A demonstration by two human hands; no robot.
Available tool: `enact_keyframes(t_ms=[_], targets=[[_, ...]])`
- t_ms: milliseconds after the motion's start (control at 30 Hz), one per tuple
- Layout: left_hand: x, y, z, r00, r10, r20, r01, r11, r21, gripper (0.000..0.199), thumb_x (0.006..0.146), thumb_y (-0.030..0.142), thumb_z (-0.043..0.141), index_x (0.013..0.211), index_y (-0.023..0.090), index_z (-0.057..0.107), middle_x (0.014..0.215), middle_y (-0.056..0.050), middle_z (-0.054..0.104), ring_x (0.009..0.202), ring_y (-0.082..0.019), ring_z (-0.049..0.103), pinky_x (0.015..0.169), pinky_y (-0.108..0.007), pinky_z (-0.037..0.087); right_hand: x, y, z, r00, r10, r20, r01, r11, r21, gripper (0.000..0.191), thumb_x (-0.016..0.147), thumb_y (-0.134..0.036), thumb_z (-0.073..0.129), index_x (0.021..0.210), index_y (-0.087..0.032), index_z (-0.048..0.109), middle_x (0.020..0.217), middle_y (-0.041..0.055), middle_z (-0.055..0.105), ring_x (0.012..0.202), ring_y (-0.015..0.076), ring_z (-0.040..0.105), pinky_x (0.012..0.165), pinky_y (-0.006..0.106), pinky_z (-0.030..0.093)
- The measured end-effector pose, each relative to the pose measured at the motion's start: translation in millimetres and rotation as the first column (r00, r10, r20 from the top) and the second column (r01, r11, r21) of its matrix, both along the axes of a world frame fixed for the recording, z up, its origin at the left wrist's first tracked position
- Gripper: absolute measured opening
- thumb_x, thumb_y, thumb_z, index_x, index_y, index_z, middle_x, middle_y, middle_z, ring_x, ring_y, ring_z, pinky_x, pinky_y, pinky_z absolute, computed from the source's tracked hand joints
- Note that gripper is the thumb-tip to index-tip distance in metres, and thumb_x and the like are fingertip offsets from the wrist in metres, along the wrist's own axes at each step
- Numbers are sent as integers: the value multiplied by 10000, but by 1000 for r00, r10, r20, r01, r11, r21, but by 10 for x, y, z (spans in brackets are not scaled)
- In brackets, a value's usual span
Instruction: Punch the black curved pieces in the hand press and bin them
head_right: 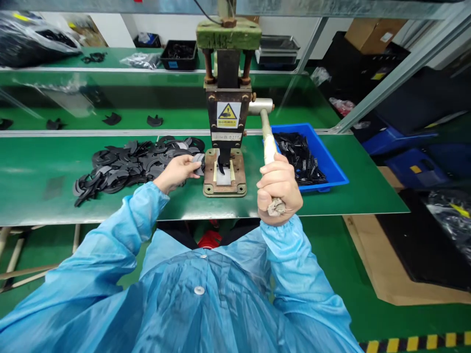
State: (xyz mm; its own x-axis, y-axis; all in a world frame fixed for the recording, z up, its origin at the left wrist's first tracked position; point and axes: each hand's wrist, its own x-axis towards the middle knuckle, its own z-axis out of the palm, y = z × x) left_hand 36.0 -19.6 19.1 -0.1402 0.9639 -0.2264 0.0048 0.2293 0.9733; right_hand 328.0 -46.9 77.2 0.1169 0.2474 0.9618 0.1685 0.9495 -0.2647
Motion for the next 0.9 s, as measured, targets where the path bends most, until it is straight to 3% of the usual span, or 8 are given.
enact_keyframes(t_ms=[100,233,467,667,900], targets=[[227,122,-9,997,-57,44,58,998,-21,300,866,261,924,835,151,647,760,-3,704,624,-94,664,603,-213,616,11,0,-1,1000,-10,9,10,1000,-8,348,943,-439,718,709,-238,557,660,-44,632,825,174,712,1073,605,610],[337,219,-29,994,-106,33,107,994,-20,266,868,227,919,807,148,673,731,-3,686,604,-82,641,558,-176,586,3,-10,4,999,-45,-1,45,999,-18,363,940,-468,710,696,-252,550,643,-46,617,803,186,707,1058,630,616],[336,297,-51,994,-111,-14,111,993,-42,309,872,201,910,747,162,630,667,15,628,555,-81,614,522,-181,575,-40,-40,11,998,-59,-34,58,998,-28,387,940,-458,716,679,-248,523,621,-49,588,780,179,697,1062,615,605],[288,418,-57,987,-159,16,159,964,-213,367,834,236,955,749,178,602,591,10,628,465,-109,629,476,-202,555,-56,-39,13,996,-57,-70,55,998,-37,438,930,-484,723,643,-248,493,595,-48,536,780,180,682,1066,613,606],[263,484,-61,966,-216,144,252,910,-329,357,800,290,986,805,172,650,616,-35,712,537,-176,749,498,-201,595,-100,7,-46,992,-71,-108,70,998,-8,459,911,-486,720,619,-246,460,553,-47,479,713,181,651,1011,600,625]])
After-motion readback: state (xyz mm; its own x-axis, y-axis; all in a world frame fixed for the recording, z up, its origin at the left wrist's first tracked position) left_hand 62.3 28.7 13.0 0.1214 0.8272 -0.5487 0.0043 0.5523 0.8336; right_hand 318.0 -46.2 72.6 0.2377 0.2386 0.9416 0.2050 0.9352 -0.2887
